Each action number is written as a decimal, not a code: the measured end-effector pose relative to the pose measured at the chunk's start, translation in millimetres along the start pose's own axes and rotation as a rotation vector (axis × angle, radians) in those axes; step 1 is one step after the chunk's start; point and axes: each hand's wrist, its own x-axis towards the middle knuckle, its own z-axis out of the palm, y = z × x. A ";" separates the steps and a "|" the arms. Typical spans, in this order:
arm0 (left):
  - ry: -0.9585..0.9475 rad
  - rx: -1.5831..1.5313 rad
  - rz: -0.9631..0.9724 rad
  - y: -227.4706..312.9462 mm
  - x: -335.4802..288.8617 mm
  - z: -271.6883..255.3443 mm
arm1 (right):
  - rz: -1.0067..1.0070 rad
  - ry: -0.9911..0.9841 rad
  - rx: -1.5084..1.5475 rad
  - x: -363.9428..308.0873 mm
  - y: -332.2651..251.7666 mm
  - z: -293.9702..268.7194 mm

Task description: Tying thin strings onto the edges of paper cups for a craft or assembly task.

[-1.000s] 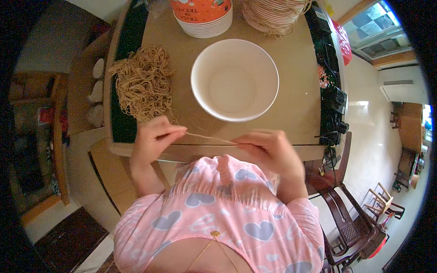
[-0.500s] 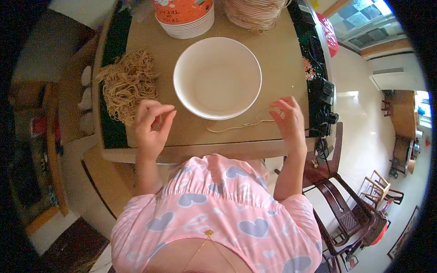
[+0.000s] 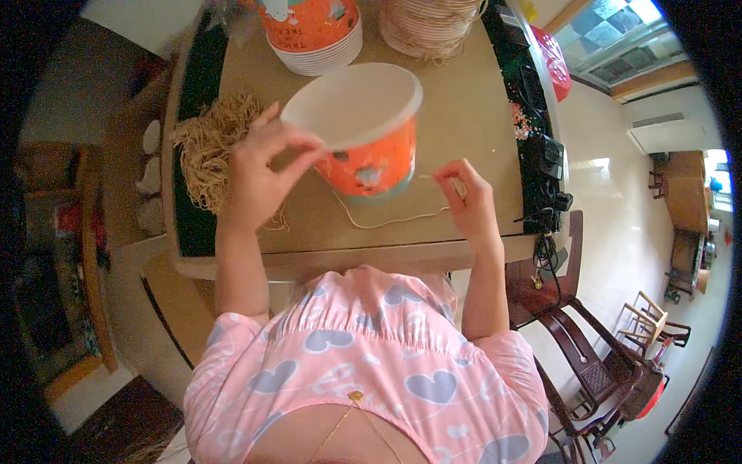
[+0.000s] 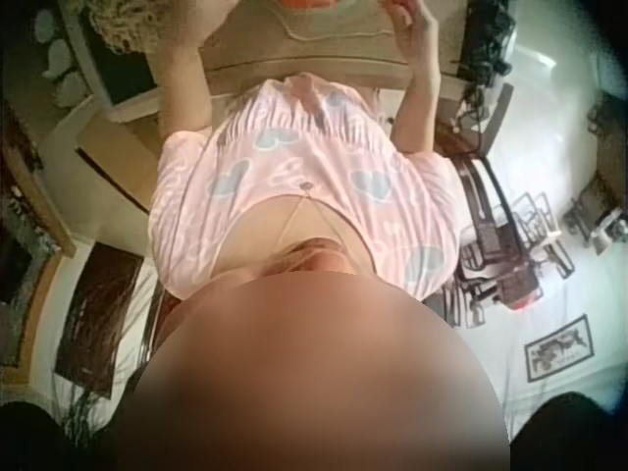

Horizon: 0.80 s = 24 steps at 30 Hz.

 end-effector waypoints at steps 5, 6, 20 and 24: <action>-0.003 -0.525 -0.464 -3.8 22.0 -1.9 | 0.074 0.112 0.333 6.8 -29.7 13.4; -0.009 -0.525 -0.458 -5.3 23.6 -0.1 | 0.095 0.109 0.368 7.3 -36.3 16.4; -0.080 -0.330 -0.397 13.7 32.9 23.0 | -0.077 0.209 0.546 31.5 -56.5 57.4; -0.252 -0.215 -0.439 21.6 48.1 48.6 | -0.034 0.252 0.575 40.2 -37.6 64.7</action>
